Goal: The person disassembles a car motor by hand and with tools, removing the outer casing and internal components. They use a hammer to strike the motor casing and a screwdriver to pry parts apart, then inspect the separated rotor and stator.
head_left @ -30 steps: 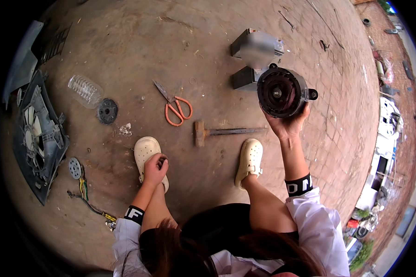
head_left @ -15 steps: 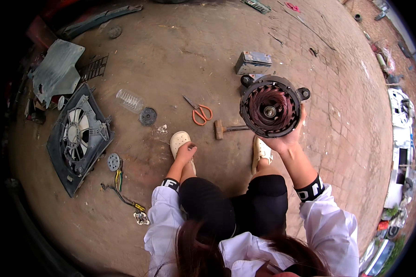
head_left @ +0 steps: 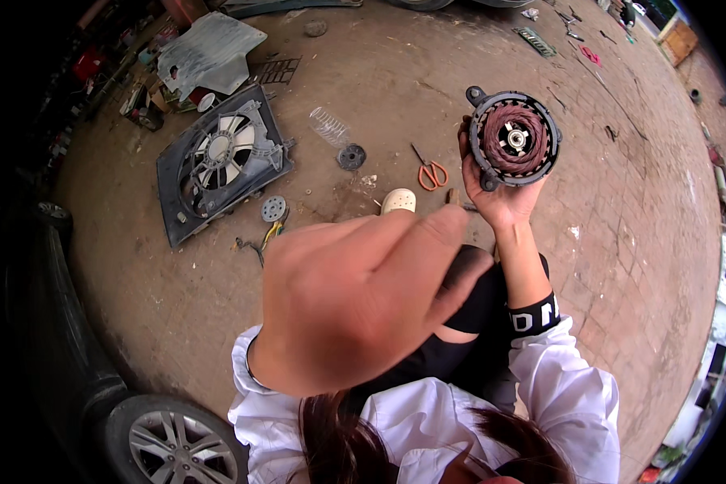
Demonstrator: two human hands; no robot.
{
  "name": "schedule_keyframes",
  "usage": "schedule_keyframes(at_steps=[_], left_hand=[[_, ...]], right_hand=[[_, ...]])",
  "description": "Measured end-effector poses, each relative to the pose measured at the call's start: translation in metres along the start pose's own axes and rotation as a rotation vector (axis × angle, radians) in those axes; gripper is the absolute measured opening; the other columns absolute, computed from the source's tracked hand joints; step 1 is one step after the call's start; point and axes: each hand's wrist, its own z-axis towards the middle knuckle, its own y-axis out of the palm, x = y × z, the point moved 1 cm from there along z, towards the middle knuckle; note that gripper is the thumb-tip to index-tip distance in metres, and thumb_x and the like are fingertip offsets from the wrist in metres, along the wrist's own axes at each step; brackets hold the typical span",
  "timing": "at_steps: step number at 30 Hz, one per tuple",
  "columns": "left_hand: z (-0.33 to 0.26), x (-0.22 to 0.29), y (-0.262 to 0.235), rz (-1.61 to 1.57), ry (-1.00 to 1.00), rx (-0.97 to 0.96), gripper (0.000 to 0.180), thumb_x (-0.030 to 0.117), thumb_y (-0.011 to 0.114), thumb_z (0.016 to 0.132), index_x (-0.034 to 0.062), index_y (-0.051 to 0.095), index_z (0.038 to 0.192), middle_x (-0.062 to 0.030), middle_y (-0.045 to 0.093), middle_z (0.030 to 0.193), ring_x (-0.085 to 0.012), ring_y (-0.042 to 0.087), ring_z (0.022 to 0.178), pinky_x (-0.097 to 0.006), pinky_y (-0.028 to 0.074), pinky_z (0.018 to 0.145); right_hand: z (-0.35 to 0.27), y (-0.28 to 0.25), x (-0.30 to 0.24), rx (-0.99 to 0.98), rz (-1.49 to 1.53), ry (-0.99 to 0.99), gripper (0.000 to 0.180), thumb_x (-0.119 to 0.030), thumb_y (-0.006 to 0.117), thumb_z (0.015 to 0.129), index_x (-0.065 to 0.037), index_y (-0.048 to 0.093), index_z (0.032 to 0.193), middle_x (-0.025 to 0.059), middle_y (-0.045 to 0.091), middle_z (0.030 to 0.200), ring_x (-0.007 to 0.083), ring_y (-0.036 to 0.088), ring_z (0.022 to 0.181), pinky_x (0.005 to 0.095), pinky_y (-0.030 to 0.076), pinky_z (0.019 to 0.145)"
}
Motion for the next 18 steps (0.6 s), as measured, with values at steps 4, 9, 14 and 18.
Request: schedule_keyframes(at_steps=[4, 9, 14, 18], left_hand=[[-0.006, 0.069, -0.026, -0.030, 0.277, 0.076, 0.028, 0.014, 0.078, 0.074, -0.0009, 0.069, 0.096, -0.0089, 0.065, 0.070, -0.0179, 0.062, 0.053, -0.028, 0.044, 0.045], [-0.008, 0.086, -0.018, -0.036, 0.384, 0.068, 0.029, 0.012, 0.079, 0.073, -0.0002, 0.069, 0.098, -0.0083, 0.065, 0.071, -0.0177, 0.062, 0.055, -0.027, 0.045, 0.047], [-0.005, 0.077, 0.008, -0.019, 0.319, 0.093, 0.032, 0.010, 0.080, 0.072, 0.0006, 0.068, 0.100, -0.0076, 0.066, 0.072, -0.0174, 0.062, 0.057, -0.027, 0.046, 0.049], [-0.015, 0.042, 0.072, -0.081, -0.009, 0.077, 0.029, 0.008, 0.080, 0.072, 0.0031, 0.069, 0.099, -0.0063, 0.066, 0.073, -0.0173, 0.063, 0.058, -0.027, 0.047, 0.052]], right_hand=[[-0.008, -0.011, 0.010, -0.097, 0.015, 0.031, 0.093, -0.076, 0.053, 0.071, -0.016, 0.041, 0.142, 0.0118, 0.046, 0.141, 0.0352, 0.044, 0.129, 0.0434, 0.042, 0.103], [-0.012, -0.037, 0.009, 0.067, -0.189, -0.055, 0.087, -0.073, 0.048, 0.078, -0.015, 0.041, 0.142, 0.0139, 0.043, 0.143, 0.0365, 0.044, 0.129, 0.0514, 0.037, 0.110], [-0.011, -0.037, 0.005, 0.020, -0.278, -0.026, 0.090, -0.078, 0.051, 0.074, -0.020, 0.042, 0.142, 0.0098, 0.045, 0.143, 0.0320, 0.045, 0.129, 0.0521, 0.040, 0.105], [-0.013, -0.037, 0.002, 0.027, -0.368, -0.070, 0.089, -0.078, 0.052, 0.073, -0.021, 0.046, 0.140, 0.0063, 0.047, 0.141, 0.0273, 0.046, 0.128, 0.0485, 0.039, 0.106]])
